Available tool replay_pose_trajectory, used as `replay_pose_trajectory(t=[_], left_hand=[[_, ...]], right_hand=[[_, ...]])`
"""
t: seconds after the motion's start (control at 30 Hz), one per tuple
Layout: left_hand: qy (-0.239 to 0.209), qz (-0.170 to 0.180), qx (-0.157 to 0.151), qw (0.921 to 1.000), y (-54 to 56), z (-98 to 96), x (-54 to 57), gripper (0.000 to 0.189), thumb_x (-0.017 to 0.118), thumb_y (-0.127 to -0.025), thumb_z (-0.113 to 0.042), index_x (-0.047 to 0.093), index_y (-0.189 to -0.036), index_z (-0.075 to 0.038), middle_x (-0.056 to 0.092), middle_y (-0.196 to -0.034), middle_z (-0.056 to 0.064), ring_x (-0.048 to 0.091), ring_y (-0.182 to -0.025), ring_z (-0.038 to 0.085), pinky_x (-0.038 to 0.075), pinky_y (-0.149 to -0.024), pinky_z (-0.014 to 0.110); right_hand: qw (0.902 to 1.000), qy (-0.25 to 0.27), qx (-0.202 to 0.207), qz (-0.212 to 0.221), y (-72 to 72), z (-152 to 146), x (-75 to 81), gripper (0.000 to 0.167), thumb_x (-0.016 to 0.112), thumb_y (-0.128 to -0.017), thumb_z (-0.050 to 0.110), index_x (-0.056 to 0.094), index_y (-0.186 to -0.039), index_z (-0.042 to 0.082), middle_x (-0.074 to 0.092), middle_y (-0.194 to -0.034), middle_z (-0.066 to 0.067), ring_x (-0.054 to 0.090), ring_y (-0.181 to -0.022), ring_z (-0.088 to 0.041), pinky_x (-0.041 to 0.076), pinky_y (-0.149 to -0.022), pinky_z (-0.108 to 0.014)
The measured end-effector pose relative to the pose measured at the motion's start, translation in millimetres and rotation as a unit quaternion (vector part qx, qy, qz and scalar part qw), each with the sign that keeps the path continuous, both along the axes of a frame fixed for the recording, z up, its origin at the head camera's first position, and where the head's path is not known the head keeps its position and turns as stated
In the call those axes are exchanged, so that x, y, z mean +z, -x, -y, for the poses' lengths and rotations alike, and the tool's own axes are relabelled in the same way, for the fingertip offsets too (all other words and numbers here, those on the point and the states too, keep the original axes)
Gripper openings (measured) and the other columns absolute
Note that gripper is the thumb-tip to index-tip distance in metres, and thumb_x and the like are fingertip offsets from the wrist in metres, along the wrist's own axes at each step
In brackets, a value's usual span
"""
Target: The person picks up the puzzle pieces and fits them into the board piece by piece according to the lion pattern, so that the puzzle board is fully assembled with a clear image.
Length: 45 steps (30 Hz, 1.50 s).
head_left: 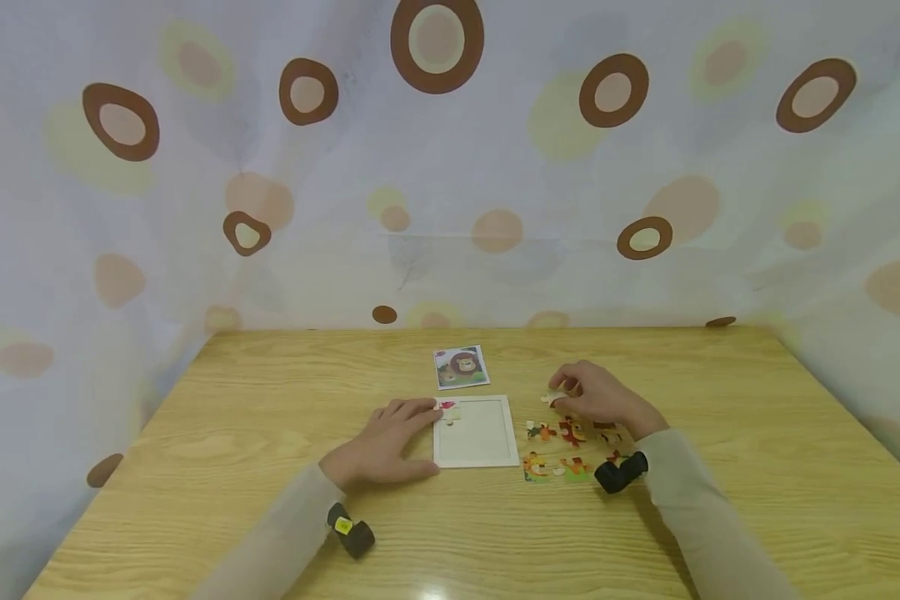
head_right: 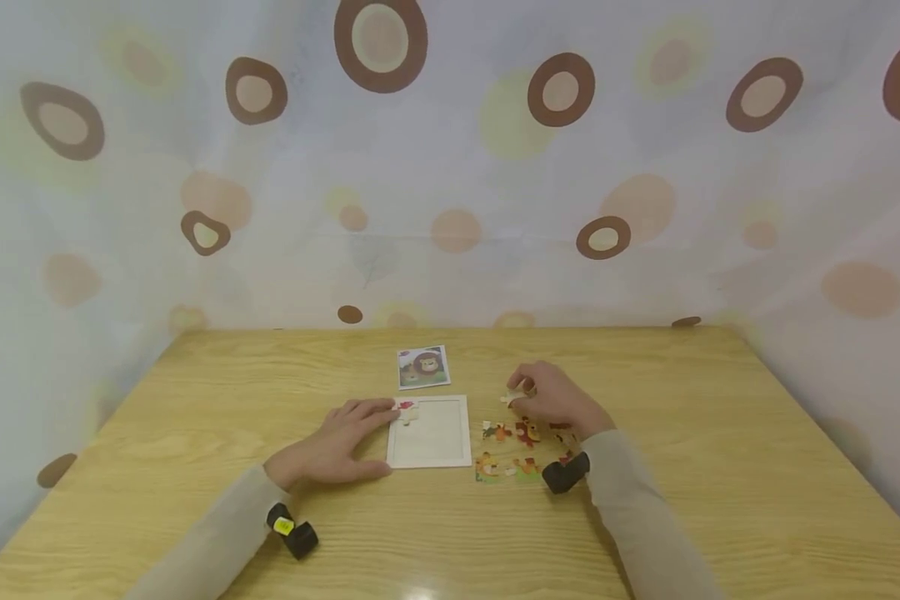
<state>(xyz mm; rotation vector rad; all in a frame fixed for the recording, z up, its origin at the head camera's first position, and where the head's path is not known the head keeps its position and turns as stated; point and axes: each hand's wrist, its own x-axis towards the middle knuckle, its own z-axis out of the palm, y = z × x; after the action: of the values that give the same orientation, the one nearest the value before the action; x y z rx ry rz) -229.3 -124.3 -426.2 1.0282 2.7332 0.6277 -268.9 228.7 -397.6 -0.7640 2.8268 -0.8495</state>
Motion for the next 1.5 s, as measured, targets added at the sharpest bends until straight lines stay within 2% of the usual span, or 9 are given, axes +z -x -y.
replay_pose_trajectory(t=[0.17,0.53,0.77,1.1,1.27,1.5], left_hand=[[0.002,0.003,0.003,1.0,-0.6,0.1,-1.2,0.075,0.063,-0.088,-0.046,0.036,-0.149,-0.013,0.029,-0.156,0.008,0.025,-0.141,0.03,0.022,-0.109,0.055],[-0.006,0.004,0.002,1.0,0.2,-0.1,-2.2,0.075,0.063,-0.088,-0.046,0.037,-0.149,-0.012,0.029,-0.156,0.009,0.026,-0.14,0.031,0.022,-0.109,0.055],[-0.012,0.005,0.004,0.9999,0.1,-0.9,-0.6,0.074,0.064,-0.088,-0.045,0.038,-0.148,-0.012,0.029,-0.155,0.009,0.027,-0.14,0.031,0.022,-0.109,0.055],[-0.01,0.005,0.003,0.9999,-0.8,-1.7,1.3,0.074,0.065,-0.087,-0.044,0.038,-0.148,-0.011,0.03,-0.155,0.009,0.027,-0.139,0.031,0.022,-0.108,0.055],[-0.009,0.001,0.003,1.0,-0.4,-1.6,0.4,0.074,0.065,-0.087,-0.045,0.039,-0.148,-0.011,0.03,-0.155,0.008,0.028,-0.139,0.031,0.023,-0.108,0.055],[-0.013,-0.001,0.002,0.9999,-0.1,-0.5,-0.6,0.074,0.065,-0.087,-0.045,0.039,-0.147,-0.012,0.031,-0.155,0.008,0.028,-0.139,0.031,0.023,-0.107,0.056]], right_hand=[[0.9999,-0.013,0.001,0.005,-1.2,-3,0.0,0.025,0.067,-0.089,0.011,0.061,-0.107,-0.005,0.06,-0.099,-0.02,0.059,-0.088,-0.031,0.05,-0.078,-0.046],[0.9993,-0.025,0.008,-0.026,2.7,-6,-7.9,0.018,0.067,-0.088,0.007,0.062,-0.1,-0.005,0.059,-0.087,-0.012,0.053,-0.077,-0.021,0.047,-0.071,-0.036],[1.0,-0.006,0.002,-0.002,4.6,-5,-9.9,0.016,0.067,-0.088,0.005,0.061,-0.099,-0.005,0.06,-0.093,-0.014,0.057,-0.082,-0.023,0.05,-0.076,-0.04],[0.9997,0.021,-0.006,0.004,2.3,-6,-8.9,0.016,0.068,-0.088,0.007,0.055,-0.097,0.002,0.055,-0.084,-0.006,0.047,-0.071,-0.013,0.043,-0.067,-0.03],[0.9992,0.036,-0.012,0.011,2.8,-4,-9.6,0.007,0.063,-0.092,0.007,0.057,-0.095,0.004,0.052,-0.076,-0.003,0.042,-0.062,-0.013,0.037,-0.059,-0.028],[0.9987,0.047,-0.013,0.015,7.1,6,-12.5,0.006,0.06,-0.094,0.012,0.062,-0.096,0.007,0.059,-0.077,-0.002,0.045,-0.061,-0.012,0.04,-0.058,-0.027]])
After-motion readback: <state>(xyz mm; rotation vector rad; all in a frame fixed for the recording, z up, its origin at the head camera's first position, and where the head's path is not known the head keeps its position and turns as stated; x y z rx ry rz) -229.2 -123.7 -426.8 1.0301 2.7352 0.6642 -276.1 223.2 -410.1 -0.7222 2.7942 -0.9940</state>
